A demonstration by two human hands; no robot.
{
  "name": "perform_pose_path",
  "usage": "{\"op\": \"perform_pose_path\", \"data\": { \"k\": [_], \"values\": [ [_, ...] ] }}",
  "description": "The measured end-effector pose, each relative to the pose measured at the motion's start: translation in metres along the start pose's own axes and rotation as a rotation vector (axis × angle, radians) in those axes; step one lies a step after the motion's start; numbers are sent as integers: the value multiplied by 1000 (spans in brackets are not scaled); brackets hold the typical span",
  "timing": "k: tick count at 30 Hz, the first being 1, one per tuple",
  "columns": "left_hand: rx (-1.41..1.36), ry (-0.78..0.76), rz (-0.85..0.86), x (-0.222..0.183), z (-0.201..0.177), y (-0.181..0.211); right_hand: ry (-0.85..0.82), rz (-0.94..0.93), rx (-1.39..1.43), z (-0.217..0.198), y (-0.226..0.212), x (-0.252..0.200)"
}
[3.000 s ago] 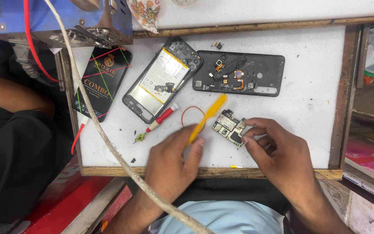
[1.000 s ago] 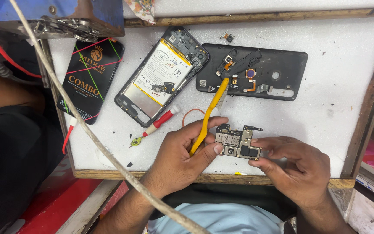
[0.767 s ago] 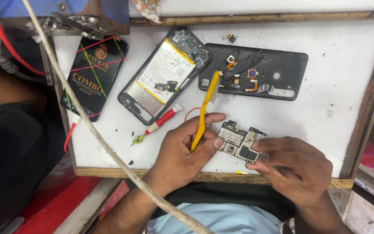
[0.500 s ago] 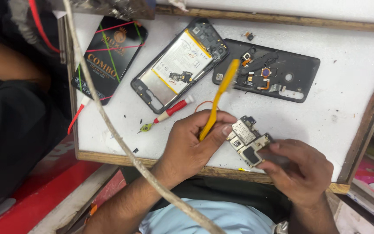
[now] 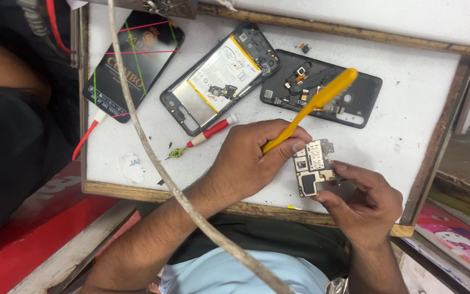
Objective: The person cleans a smartphone motherboard using a yellow brush and a spray bottle. They hold the board, apply liquid, and scrub various areas before placing it back on the workbench.
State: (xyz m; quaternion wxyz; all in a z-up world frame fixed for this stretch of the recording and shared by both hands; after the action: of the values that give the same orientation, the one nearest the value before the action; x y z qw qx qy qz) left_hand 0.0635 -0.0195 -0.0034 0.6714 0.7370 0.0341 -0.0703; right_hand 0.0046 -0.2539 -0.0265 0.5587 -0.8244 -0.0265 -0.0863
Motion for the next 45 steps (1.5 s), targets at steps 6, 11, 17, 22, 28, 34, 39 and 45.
{"op": "perform_pose_path", "data": {
  "k": [6,11,17,22,28,34,39,45],
  "values": [
    [-59,-15,-51,-2,-1,-10,-39,58,28,5,0,3],
    [-59,9,-51,0,-2,-11,-46,93,62,8,2,6],
    [-26,14,-73,-1,-2,-16,-58,104,53,9,3,6],
    [-96,16,-63,-2,-2,-15,-87,171,28,11,3,7],
    [-71,22,-72,-2,-1,-17,-127,155,-31,11,1,10],
    [2,32,-22,-8,-7,-9,-128,49,-26,10,-5,14],
    [85,184,-15,-35,-9,2,-24,301,379,0,-8,5],
    [-285,434,-116,-87,2,-21,-76,573,617,9,-12,-13]
  ]
}}
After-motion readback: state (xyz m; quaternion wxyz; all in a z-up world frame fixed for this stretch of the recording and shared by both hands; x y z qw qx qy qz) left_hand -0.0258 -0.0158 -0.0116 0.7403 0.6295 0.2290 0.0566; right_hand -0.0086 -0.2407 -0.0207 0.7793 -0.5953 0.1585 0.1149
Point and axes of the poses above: each hand's wrist, its own x-axis towards the middle knuckle, its own z-axis out of the palm, y = z × x, the point moved 4 cm from there along x, towards the middle knuckle, and after that the axes turned 11 degrees about y, right-handed, at the moved point
